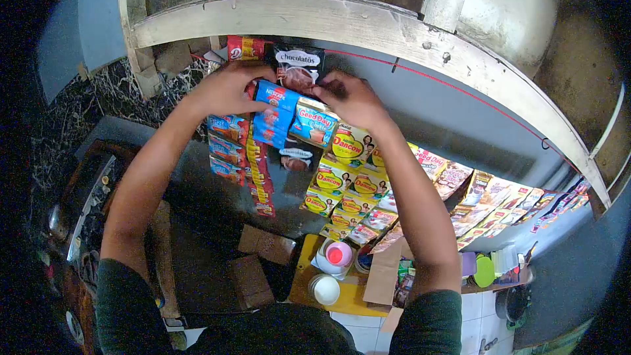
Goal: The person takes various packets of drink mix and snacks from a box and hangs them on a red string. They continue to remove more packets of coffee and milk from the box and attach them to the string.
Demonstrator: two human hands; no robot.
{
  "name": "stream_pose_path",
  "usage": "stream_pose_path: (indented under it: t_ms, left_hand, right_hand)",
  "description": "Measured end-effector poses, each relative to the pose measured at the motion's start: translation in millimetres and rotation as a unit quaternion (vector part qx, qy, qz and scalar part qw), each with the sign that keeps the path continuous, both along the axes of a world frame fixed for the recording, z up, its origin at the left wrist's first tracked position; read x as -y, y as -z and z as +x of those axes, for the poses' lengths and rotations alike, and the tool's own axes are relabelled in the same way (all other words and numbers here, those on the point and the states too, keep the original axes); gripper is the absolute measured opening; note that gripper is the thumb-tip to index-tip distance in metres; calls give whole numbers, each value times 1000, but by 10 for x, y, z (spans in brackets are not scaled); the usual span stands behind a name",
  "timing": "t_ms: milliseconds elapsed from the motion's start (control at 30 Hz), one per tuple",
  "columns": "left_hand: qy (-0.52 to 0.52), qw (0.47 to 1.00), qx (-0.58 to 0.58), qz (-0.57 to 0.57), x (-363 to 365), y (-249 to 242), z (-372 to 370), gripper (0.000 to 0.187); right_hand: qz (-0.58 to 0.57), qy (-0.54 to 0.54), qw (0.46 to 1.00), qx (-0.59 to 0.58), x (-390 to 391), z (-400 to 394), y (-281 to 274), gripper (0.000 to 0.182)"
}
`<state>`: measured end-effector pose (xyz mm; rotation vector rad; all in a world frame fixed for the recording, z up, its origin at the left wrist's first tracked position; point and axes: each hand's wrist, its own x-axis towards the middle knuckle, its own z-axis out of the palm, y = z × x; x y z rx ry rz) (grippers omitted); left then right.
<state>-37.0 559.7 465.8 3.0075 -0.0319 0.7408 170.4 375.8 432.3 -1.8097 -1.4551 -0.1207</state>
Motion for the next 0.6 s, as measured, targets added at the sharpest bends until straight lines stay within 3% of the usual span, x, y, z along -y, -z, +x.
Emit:
stream_pose_path:
  t_ms: [33, 100, 167, 267, 400, 600]
  left_hand:
    - [0, 1000, 0, 0, 11, 50, -59, 56]
    - [23, 994, 99, 39, -10, 129, -160, 48]
    - [33, 988, 128, 86, -150, 278, -163, 47]
    - [36, 975, 163, 146, -252, 418, -140, 45]
    - [9, 968, 182, 174, -255, 454, -172, 45]
    - [-1, 952, 234, 196, -109, 442, -194, 41]
  right_hand:
    - [0, 0, 1000, 0, 90, -40, 19, 35]
    - [6, 31, 994, 109, 276, -116, 60, 30]
    - [-10, 13, 992, 124, 368, -202, 115, 25]
    - [10, 68, 983, 168, 342, -253, 228, 26]
    - [2, 110, 977, 180, 279, -348, 279, 28]
    - [31, 91, 978, 183, 309, -335, 319, 28]
